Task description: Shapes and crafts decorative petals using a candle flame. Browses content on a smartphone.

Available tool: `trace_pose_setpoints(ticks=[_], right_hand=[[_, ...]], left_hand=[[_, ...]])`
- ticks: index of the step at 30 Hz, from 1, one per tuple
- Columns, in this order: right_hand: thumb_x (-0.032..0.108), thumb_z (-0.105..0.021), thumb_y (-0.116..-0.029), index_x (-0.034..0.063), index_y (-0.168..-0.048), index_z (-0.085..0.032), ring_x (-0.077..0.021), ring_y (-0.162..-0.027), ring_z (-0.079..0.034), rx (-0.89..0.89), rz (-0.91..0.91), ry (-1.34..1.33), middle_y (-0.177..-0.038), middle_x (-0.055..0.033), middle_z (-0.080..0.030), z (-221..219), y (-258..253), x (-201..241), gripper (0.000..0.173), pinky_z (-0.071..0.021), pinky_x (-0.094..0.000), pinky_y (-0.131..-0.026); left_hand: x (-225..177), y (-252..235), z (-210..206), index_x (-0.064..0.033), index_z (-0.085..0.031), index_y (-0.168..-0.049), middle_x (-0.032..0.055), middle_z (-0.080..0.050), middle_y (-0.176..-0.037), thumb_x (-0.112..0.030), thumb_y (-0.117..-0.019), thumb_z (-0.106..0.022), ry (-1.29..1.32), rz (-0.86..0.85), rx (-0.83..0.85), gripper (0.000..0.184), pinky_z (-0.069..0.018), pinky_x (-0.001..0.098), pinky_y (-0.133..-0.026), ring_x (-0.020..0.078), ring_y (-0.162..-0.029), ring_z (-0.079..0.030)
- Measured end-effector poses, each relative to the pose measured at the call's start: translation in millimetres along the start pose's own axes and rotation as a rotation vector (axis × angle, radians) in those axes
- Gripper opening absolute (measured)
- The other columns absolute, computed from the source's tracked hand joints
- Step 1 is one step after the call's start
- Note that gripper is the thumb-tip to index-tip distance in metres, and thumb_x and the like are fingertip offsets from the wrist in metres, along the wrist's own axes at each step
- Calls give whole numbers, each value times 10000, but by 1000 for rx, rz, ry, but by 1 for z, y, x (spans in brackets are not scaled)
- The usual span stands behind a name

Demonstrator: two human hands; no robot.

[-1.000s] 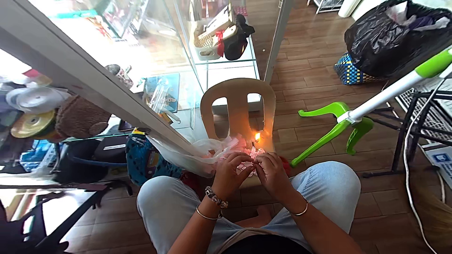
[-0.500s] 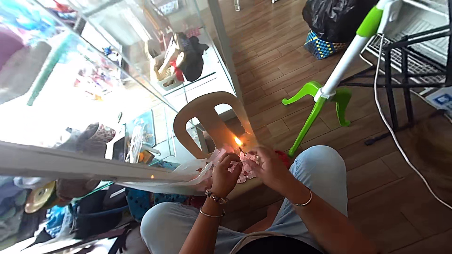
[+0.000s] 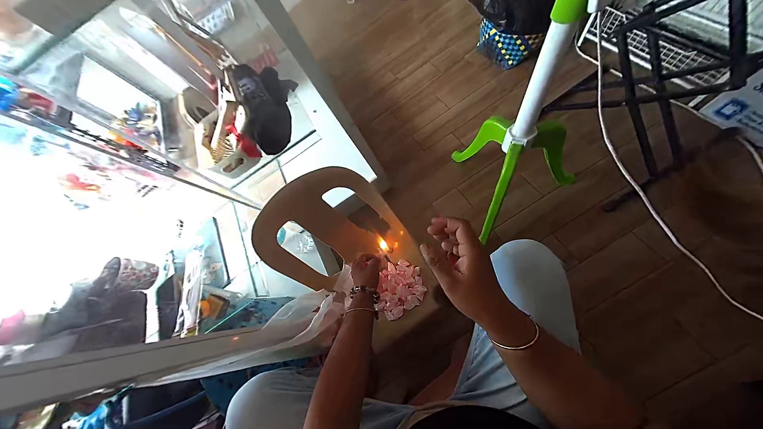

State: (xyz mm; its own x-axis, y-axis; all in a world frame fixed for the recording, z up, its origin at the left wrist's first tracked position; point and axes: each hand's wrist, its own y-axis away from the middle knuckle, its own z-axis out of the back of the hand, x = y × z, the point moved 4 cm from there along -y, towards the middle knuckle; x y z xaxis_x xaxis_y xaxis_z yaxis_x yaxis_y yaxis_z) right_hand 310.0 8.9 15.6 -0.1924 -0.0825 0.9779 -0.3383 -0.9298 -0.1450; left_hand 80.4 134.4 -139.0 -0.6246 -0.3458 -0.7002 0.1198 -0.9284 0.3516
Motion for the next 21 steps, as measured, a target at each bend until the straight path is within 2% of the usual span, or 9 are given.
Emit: trace_pose_setpoints(ticks=[7,12,15,21], right_hand=[[290,-629,-990,41,-1334,-547,-176,-1150,-617,18,7,-23,-1235,-105,-639,-2,2,0,433,-543,-331,-909],[279,-630,-989,46,-1333,-549,-164,-1141,-616,19,0,-45,-1219,-94,-640,-3,2,0,424,-542,-318,-910],[279,-629,-989,49,-1337,-556,-161,-1135,-618,17,6,-39,-1204,-89,-645,-4,2,-1,423,-542,-317,-915],[278,-629,-987,38,-1340,-545,-170,-1144,-623,22,5,-37,-1221,-105,-645,-6,2,-1,435,-545,-319,-919]], left_hand=[[-3,-8,-10,18,-687,-1129,199,-660,-1082,-129,-1023,-607,11,53,-7,198,-487,454,-890,284,-986,-610],[-7,-11,-14,5,-700,-1132,218,-647,-1139,-130,-1010,-633,-18,57,-3,194,-468,496,-928,323,-1052,-597],[-8,-12,-15,-2,-710,-1102,198,-659,-1101,-122,-1004,-643,-16,47,-13,169,-463,487,-930,307,-1039,-601],[-9,-15,-14,2,-711,-1097,211,-651,-1118,-103,-998,-638,-21,54,-26,162,-455,497,-952,322,-1077,-592]])
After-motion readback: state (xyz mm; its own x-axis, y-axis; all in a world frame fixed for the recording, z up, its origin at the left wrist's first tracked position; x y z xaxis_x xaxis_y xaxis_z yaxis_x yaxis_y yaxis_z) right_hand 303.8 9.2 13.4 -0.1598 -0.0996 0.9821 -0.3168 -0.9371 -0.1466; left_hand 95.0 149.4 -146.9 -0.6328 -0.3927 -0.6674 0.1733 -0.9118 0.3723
